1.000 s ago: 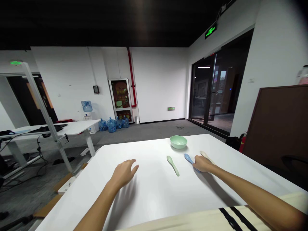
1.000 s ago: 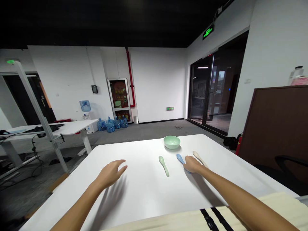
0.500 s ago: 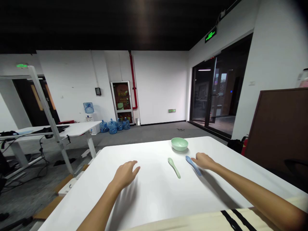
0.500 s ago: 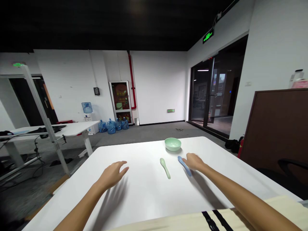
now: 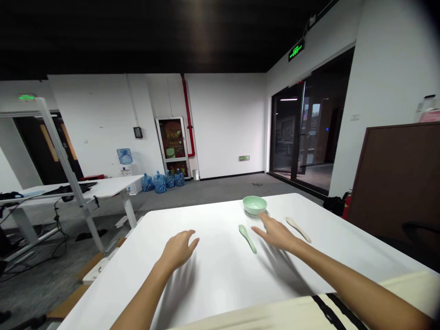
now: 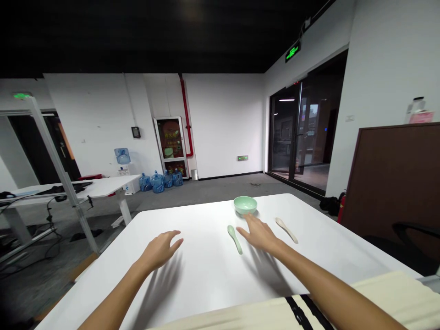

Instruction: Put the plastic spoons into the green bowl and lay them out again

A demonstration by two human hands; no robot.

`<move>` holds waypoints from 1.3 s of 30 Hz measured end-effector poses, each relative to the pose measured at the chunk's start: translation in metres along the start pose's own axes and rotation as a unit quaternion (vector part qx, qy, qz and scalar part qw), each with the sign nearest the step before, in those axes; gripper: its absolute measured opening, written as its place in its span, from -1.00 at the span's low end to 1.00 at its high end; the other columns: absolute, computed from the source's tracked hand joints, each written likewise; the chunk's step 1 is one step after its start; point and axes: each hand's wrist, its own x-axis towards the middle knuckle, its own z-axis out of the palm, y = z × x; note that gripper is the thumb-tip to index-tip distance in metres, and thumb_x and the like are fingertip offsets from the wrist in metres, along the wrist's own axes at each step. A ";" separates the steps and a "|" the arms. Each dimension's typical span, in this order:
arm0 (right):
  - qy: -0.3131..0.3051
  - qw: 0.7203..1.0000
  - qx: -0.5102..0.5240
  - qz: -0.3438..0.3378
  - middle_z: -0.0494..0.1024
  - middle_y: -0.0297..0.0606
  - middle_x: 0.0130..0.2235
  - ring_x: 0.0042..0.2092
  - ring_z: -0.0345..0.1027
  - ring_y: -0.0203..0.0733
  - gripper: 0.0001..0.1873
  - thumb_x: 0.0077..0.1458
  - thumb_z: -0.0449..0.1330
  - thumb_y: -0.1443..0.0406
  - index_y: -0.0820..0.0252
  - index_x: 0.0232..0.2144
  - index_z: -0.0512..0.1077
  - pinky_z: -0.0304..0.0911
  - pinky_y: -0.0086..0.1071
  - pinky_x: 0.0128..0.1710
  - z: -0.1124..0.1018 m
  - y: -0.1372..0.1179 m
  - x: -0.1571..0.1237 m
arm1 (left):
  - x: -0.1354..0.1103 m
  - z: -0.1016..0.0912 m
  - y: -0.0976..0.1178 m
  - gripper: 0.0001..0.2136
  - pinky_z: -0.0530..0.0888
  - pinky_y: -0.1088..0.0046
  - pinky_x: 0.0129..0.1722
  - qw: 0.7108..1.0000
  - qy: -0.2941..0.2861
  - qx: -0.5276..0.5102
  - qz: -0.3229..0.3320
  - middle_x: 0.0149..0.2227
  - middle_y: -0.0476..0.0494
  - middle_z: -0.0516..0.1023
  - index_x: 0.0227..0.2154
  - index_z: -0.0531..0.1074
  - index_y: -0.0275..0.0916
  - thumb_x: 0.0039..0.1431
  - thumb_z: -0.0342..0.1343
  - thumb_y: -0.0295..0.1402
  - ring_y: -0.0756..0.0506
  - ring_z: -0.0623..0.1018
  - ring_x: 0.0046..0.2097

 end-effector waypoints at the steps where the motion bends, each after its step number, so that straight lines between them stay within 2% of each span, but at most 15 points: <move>1: -0.012 1.000 -0.004 0.004 0.12 -0.02 0.35 0.30 0.08 0.13 -0.21 0.19 -0.09 -0.13 0.19 0.31 0.09 0.12 -0.14 0.15 0.003 -0.001 -0.002 | 0.000 0.000 0.000 -0.52 0.38 0.29 0.02 1.000 0.000 0.001 0.000 0.13 -0.18 0.49 0.12 0.38 -0.18 0.30 -0.18 -0.07 -0.21 0.46 0.13; 6: -0.044 0.999 -0.010 0.007 0.07 0.02 0.36 0.32 0.03 0.15 -0.19 0.19 -0.10 -0.13 0.20 0.32 0.07 0.08 -0.06 0.19 0.010 0.004 -0.007 | 0.001 0.000 0.001 -0.51 0.36 0.28 0.05 1.000 -0.001 -0.002 0.003 0.14 -0.18 0.48 0.12 0.38 -0.19 0.30 -0.19 -0.07 -0.22 0.45 0.15; 22: -0.029 0.999 -0.012 -0.005 0.10 0.05 0.35 0.29 0.10 0.14 -0.19 0.20 -0.11 -0.14 0.22 0.31 0.10 0.09 -0.08 0.19 0.012 0.013 -0.007 | -0.001 -0.002 0.003 -0.51 0.36 0.26 0.06 1.000 -0.002 -0.001 0.003 0.15 -0.18 0.47 0.13 0.38 -0.20 0.30 -0.20 -0.08 -0.22 0.45 0.15; 25: -0.021 1.000 -0.001 -0.011 0.18 0.00 0.32 0.26 0.16 0.12 -0.24 0.20 -0.08 -0.12 0.18 0.29 0.15 0.13 -0.12 0.16 0.012 0.012 -0.007 | 0.000 -0.002 0.003 -0.51 0.37 0.26 0.06 1.000 -0.001 0.000 0.003 0.15 -0.18 0.47 0.13 0.38 -0.20 0.30 -0.20 -0.08 -0.22 0.45 0.15; 29: -0.003 1.000 0.008 -0.005 0.39 -0.01 0.19 0.14 0.31 0.06 -0.33 0.21 -0.04 -0.06 0.20 0.21 0.27 0.19 -0.22 0.06 0.003 0.017 0.001 | 0.001 -0.001 0.001 -0.51 0.38 0.27 0.05 1.000 -0.001 0.001 0.001 0.14 -0.17 0.48 0.13 0.38 -0.18 0.30 -0.20 -0.07 -0.22 0.46 0.14; 33: 0.002 1.000 -0.009 0.026 0.53 -0.05 0.02 0.01 0.41 0.02 -0.46 0.20 -0.01 0.00 0.18 0.06 0.41 0.23 -0.29 -0.08 -0.012 0.041 0.023 | 0.002 0.001 0.000 -0.50 0.38 0.25 0.05 1.000 -0.002 0.002 0.005 0.14 -0.17 0.48 0.12 0.38 -0.19 0.29 -0.20 -0.06 -0.22 0.46 0.14; 39: -0.011 0.986 -0.079 0.145 0.54 0.07 -0.05 -0.04 0.43 0.06 -0.54 0.13 0.10 0.05 0.28 -0.10 0.49 0.23 -0.26 -0.15 -0.017 0.110 0.046 | 0.001 -0.001 0.001 -0.51 0.37 0.26 0.06 1.000 -0.004 0.000 0.000 0.14 -0.17 0.48 0.12 0.38 -0.18 0.29 -0.19 -0.06 -0.22 0.45 0.15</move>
